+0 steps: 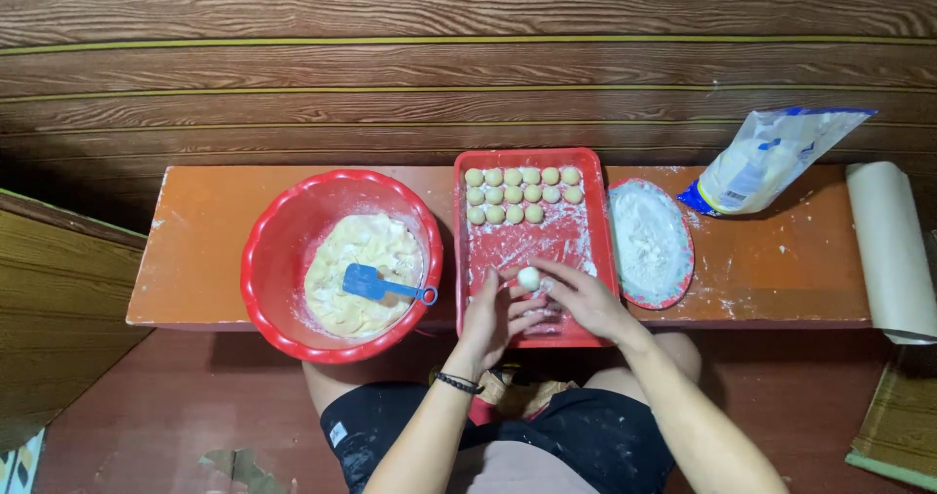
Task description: Forming small balls of dough by hand and arranging them on a tray.
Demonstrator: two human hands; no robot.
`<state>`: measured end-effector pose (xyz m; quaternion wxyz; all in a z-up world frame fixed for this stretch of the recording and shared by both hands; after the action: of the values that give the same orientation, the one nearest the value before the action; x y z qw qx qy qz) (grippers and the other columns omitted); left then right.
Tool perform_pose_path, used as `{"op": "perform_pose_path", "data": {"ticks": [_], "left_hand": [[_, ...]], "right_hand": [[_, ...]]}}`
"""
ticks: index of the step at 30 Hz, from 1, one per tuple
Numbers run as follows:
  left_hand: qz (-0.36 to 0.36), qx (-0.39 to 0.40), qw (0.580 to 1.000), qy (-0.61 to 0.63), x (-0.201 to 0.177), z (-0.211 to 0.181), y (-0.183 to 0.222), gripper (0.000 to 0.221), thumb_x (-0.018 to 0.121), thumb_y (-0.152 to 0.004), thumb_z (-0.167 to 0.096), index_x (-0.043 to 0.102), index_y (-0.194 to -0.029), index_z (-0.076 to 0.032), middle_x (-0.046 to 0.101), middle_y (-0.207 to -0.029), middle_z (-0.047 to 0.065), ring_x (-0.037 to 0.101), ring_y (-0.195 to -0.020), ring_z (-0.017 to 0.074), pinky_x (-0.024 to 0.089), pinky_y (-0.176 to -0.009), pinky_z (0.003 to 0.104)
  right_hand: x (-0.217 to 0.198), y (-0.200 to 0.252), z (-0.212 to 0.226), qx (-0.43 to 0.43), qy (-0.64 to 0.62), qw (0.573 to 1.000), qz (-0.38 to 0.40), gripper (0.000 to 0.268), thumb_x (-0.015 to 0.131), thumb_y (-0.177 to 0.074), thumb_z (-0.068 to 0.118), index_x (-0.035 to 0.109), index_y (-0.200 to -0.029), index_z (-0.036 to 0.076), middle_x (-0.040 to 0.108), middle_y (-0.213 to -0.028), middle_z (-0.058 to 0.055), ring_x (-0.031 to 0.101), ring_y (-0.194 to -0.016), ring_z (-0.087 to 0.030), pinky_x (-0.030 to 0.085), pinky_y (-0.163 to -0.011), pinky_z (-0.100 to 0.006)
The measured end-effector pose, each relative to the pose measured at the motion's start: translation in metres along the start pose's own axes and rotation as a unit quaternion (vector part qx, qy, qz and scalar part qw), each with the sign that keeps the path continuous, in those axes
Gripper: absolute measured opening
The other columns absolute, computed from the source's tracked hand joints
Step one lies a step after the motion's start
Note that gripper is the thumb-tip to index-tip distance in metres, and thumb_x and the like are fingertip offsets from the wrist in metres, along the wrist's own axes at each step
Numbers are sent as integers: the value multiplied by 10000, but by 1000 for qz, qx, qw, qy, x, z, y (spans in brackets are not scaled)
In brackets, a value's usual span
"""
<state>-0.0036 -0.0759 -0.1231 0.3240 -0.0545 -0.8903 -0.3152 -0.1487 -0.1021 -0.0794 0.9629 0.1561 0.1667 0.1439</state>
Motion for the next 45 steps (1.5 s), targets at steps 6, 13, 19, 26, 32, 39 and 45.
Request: {"op": "perform_pose_path", "data": {"ticks": [6,13,19,26,32,39,45], "left_hand": [[-57,40,997,44,30,-22,6,483,460,-1090,-430,434,-704,-140,289,-560,-63,308,-385,28,207,-350,146],[-44,49,993,102,66,-14,34,212,564,-1045,-158,669,-1206,-69,569,-992,57,604,-978,151,568,-927,366],[2,64,980,187,47,-46,25,726,329,-989,-538,428,-1563,-105,518,-1530,138,526,-1305,239,416,-1100,335],[169,55,976,126,42,26,-16,593,385,-1040,-388,371,-1551,-88,436,-1552,114,517,-1309,270,439,-1094,421],[104,24,980,169,53,-19,23,744,290,-1010,-564,470,-1508,-42,495,-1552,149,494,-1371,264,373,-1154,383],[187,28,942,276,29,36,-32,603,444,-1046,-457,492,-1474,-35,560,-1417,169,598,-1182,297,529,-999,442],[66,41,986,146,42,-14,41,578,343,-1082,-483,589,-1312,-13,650,-1123,137,619,-958,168,525,-842,315]], "right_hand": [[-13,-3,-18,-40,-54,988,-142,360,597,-1027,184,652,-1378,127,693,-1316,-146,643,-1252,-268,507,-1066,-407],[25,8,45,-333,173,893,-247,463,545,-995,73,546,-1455,23,508,-1514,-219,340,-1472,-440,244,-1209,-555],[73,39,72,-371,173,910,-62,705,360,-1035,360,216,-1572,-74,201,-1677,-257,152,-1580,-417,42,-1280,-563],[53,24,75,-317,170,917,-171,669,267,-1037,378,223,-1596,15,176,-1694,-199,129,-1589,-368,81,-1298,-500],[59,26,63,-354,199,903,-144,653,204,-1089,502,238,-1608,107,205,-1697,-174,145,-1590,-383,67,-1303,-553],[84,46,87,-362,169,910,-108,725,291,-1006,437,244,-1595,17,179,-1698,-196,135,-1596,-387,90,-1303,-540],[59,25,65,-324,258,896,-157,704,150,-1082,536,129,-1633,98,98,-1720,-150,60,-1593,-409,55,-1296,-557]]}}
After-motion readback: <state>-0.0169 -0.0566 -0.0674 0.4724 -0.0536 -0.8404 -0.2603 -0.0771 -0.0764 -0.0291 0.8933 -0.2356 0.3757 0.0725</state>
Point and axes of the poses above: each hand's wrist, its own y-axis away from the middle knuckle, its own x-axis out of the palm, z = x × y, the point moved 7 cm from there along -y, towards the middle knuckle
